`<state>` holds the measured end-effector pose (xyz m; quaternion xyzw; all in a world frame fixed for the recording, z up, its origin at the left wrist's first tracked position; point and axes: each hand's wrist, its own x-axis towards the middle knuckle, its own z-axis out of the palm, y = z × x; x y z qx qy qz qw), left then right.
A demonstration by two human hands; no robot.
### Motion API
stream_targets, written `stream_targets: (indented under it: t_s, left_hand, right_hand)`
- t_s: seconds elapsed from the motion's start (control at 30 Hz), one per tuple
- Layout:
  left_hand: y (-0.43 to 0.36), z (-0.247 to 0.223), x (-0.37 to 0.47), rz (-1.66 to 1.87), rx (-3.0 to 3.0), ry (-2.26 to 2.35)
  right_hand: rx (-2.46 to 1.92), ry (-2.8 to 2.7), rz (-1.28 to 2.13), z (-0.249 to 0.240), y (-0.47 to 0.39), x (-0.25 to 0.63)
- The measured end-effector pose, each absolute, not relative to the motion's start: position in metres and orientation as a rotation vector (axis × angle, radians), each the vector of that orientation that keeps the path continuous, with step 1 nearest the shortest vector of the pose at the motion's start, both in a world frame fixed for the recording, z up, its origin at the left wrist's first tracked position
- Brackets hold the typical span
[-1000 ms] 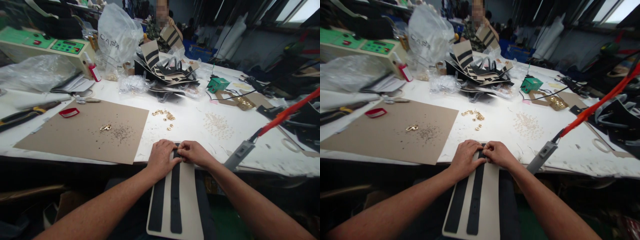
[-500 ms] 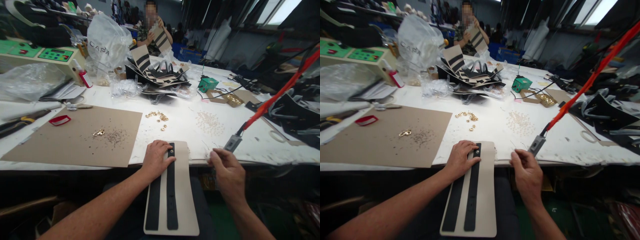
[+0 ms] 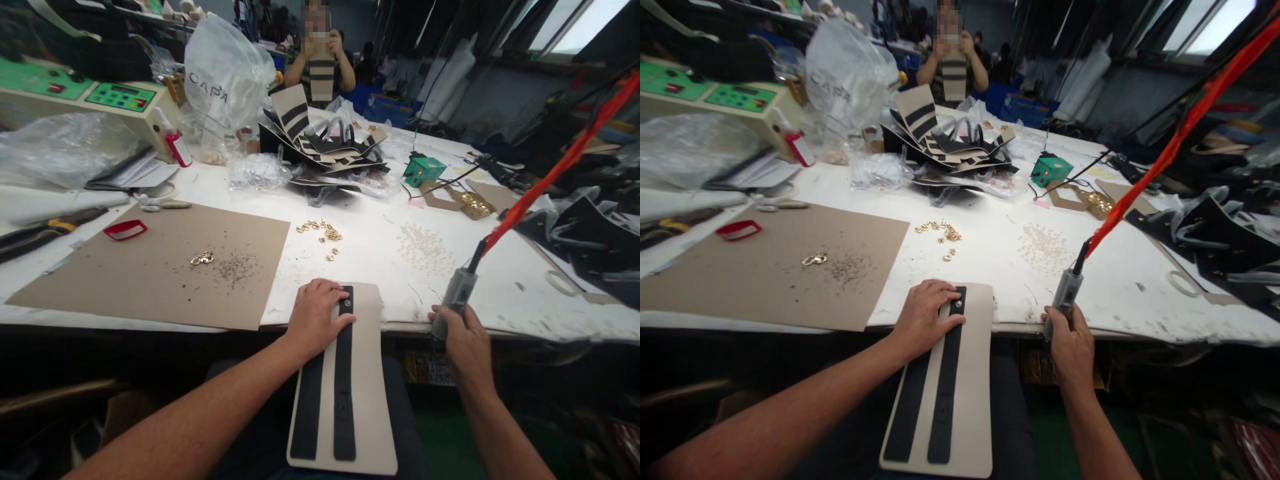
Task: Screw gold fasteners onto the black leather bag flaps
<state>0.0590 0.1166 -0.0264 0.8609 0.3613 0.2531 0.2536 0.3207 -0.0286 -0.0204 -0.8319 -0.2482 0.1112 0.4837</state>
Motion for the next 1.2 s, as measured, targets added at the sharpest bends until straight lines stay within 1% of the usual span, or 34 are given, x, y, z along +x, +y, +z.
stream_targets:
  t_s: [0.13,0.2,0.27,0.33,0.43,0.6,1.2]
  left_hand:
    - [0.117,-0.026,0.059,0.681,2.332,0.972]
    - [0.118,-0.026,0.059,0.675,2.328,0.975]
    - [0.118,-0.025,0.059,0.662,2.330,0.978]
    - [0.119,-0.025,0.059,0.651,2.333,0.975]
    - [0.119,-0.025,0.058,0.647,2.332,0.962]
    - [0.119,-0.026,0.058,0.646,2.331,0.948]
    - [0.120,-0.026,0.059,0.644,2.336,0.939]
  right_hand:
    - [-1.535,-0.478,0.398,0.011,-0.009,0.284]
    - [-1.273,-0.516,0.450,0.031,0.010,0.262]
    - [-1.139,-0.597,0.487,0.045,0.032,0.244]
    - [-1.111,-0.687,0.576,0.049,0.053,0.232]
    - [-1.103,-0.740,0.686,0.042,0.075,0.219]
    - [-1.027,-0.748,0.639,0.031,0.088,0.204]
    - [-1.039,-0.884,0.624,0.016,0.093,0.197]
